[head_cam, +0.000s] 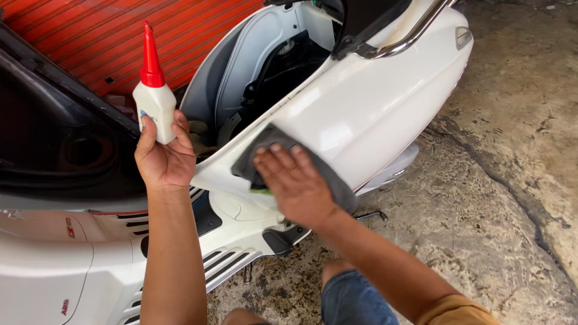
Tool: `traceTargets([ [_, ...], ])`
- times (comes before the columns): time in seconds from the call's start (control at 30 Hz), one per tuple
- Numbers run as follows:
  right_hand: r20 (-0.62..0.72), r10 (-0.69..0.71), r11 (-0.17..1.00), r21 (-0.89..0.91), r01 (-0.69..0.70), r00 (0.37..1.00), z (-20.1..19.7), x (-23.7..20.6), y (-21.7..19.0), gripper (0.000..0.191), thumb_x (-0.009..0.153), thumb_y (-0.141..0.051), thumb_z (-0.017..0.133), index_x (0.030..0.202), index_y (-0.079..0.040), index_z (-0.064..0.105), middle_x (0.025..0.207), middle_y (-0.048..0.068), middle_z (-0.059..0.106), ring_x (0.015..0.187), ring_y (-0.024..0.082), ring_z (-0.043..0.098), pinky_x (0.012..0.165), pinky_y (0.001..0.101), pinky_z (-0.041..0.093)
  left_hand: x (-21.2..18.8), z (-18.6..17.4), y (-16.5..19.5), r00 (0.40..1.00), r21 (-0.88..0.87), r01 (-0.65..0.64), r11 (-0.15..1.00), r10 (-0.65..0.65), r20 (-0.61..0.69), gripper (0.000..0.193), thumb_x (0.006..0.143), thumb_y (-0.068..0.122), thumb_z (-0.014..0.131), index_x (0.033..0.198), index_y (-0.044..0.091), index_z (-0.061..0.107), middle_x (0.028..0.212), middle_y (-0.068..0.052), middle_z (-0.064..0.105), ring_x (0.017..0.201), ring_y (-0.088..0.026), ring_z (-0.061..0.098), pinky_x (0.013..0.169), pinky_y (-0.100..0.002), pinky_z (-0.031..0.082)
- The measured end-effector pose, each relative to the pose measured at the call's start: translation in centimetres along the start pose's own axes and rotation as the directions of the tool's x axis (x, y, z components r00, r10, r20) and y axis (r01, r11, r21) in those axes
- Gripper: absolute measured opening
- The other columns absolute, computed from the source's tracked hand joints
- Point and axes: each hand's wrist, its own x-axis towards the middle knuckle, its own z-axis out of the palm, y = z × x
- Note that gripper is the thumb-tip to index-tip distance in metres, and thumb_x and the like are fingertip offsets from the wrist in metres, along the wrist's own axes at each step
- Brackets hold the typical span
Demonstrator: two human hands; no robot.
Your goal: The person applies a liquid from a white bottle with a red nozzle onto the side panels of a white scooter and wipes the surfaces with a green and gray cloth. The person moves along the scooter, cleaning the lower side panel, the area under the seat, and the rear side panel.
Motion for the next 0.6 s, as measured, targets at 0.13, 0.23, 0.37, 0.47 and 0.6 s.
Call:
traceTargets([
  [0.13,-0.148,0.402,0.903,0.228,-0.364,0.904,-3.9,1.8,6.8,0.033,0.098,-0.009,0.065,0.129,0.005,0.063,0.134,0.023,0.063,0.132,0.042,0.055,0.119,0.0531,0.037,-0.1,-1.2,0.4,0.999,-0.001,0.041,0.999,-0.041,0.005,0.043,0.099,0.017,0.074,0.135,0.001,0.058,0.126,-0.014,0.067,0.110,-0.030,0.070,0.091,-0.030,0.065],
  [0.23,-0.291,0.522,0.853,0.154,-0.499,0.802,-6.2,4.8,9.2,0.048,0.088,0.007,0.062,0.136,0.008,0.060,0.140,0.027,0.062,0.135,0.046,0.052,0.119,0.0522,0.038,-0.2,-2.0,0.1,0.999,-0.017,0.046,0.999,-0.046,-0.019,0.043,0.098,0.017,0.074,0.134,-0.001,0.058,0.124,-0.016,0.068,0.107,-0.031,0.071,0.088,-0.029,0.066],
  [0.37,-0.252,0.388,0.919,0.040,-0.391,0.886,-7.2,6.6,4.2,0.057,0.079,0.002,0.066,0.134,0.010,0.059,0.133,0.030,0.060,0.128,0.048,0.052,0.113,0.0547,0.037,0.0,-2.2,-0.3,0.994,0.038,0.082,0.996,-0.080,-0.069,0.042,0.097,0.016,0.073,0.132,-0.001,0.059,0.122,-0.017,0.070,0.104,-0.031,0.073,0.084,-0.029,0.066],
  [0.47,-0.169,0.294,0.955,0.091,-0.282,0.941,-7.5,6.5,2.8,0.050,0.083,0.002,0.064,0.133,0.006,0.061,0.135,0.025,0.062,0.130,0.044,0.054,0.116,0.0542,0.038,-0.1,-1.8,-0.1,0.989,0.018,0.111,0.994,-0.109,-0.097,0.042,0.098,0.016,0.074,0.133,-0.003,0.059,0.120,-0.019,0.070,0.104,-0.031,0.074,0.085,-0.030,0.067],
  [0.6,-0.235,0.538,0.843,0.157,-0.515,0.809,-7.5,5.7,6.7,0.043,0.094,0.003,0.063,0.137,0.005,0.060,0.141,0.025,0.059,0.133,0.044,0.054,0.118,0.0515,0.042,-0.6,-1.2,-0.2,0.992,0.050,0.108,0.993,-0.105,-0.065,0.044,0.095,0.017,0.074,0.133,0.000,0.059,0.119,-0.016,0.072,0.100,-0.029,0.074,0.082,-0.030,0.066],
])
